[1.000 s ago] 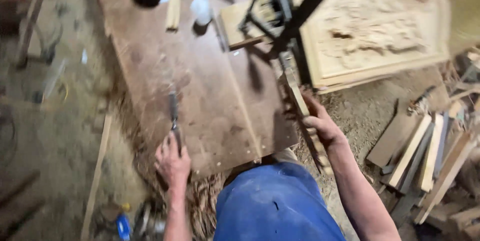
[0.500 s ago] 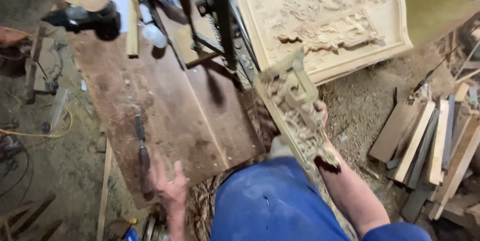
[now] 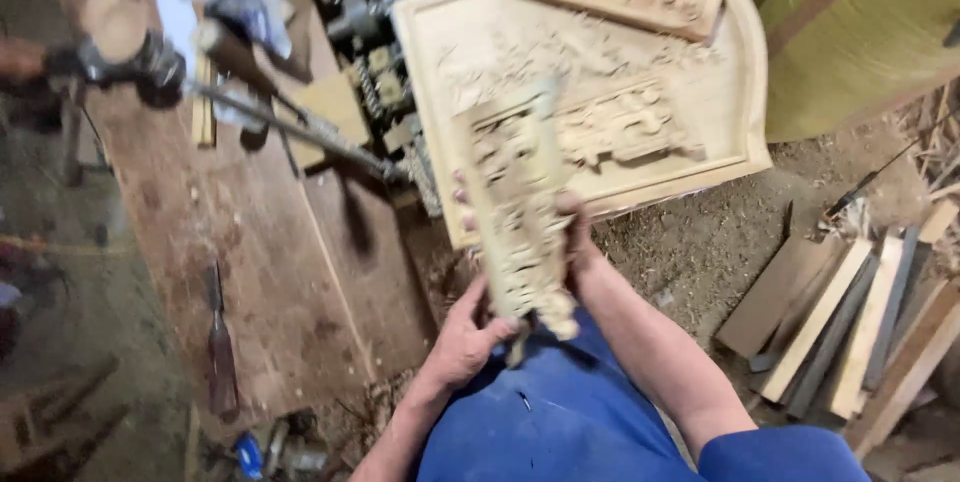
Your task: Refining and cleaning the edges of decorative wooden carvings using a hand chisel.
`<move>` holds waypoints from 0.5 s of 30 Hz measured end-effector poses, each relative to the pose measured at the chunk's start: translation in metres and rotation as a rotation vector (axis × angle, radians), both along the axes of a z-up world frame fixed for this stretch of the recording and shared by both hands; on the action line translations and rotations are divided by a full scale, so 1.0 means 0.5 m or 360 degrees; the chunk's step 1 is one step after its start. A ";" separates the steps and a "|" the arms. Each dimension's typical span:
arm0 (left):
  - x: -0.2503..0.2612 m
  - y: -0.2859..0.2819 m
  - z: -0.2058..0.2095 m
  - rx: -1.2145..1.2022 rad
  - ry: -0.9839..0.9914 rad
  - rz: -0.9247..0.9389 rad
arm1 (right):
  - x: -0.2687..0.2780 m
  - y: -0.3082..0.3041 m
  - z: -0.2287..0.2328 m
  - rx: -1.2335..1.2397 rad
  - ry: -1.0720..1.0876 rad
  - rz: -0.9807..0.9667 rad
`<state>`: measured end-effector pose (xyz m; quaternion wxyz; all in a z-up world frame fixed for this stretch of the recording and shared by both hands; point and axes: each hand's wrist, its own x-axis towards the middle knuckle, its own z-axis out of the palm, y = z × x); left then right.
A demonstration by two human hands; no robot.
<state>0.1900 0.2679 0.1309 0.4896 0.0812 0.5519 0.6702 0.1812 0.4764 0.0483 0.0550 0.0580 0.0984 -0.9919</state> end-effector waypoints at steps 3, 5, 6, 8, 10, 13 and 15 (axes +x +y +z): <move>-0.034 0.030 0.010 -0.0510 0.0238 0.0185 | -0.018 0.053 -0.053 0.0034 -0.0499 -0.0016; -0.070 0.041 0.008 -0.0635 0.0568 0.0271 | -0.057 0.129 -0.028 0.2264 0.1216 -0.0427; -0.082 0.055 0.009 -0.0631 0.0573 0.0252 | -0.058 0.130 -0.028 0.2273 0.1204 -0.0442; -0.110 0.079 0.012 -0.0562 0.0658 0.0306 | -0.067 0.126 -0.027 0.0738 -0.0625 -0.0042; -0.123 0.087 -0.029 -0.0408 0.0657 0.0419 | -0.087 0.181 -0.169 0.0515 -0.0661 -0.0253; -0.143 0.097 -0.030 -0.0263 0.0642 0.0586 | -0.153 0.268 0.005 0.0289 -0.0796 -0.0593; -0.143 0.086 -0.035 -0.0283 0.0617 0.0640 | -0.172 0.305 0.104 0.0290 -0.0915 -0.0723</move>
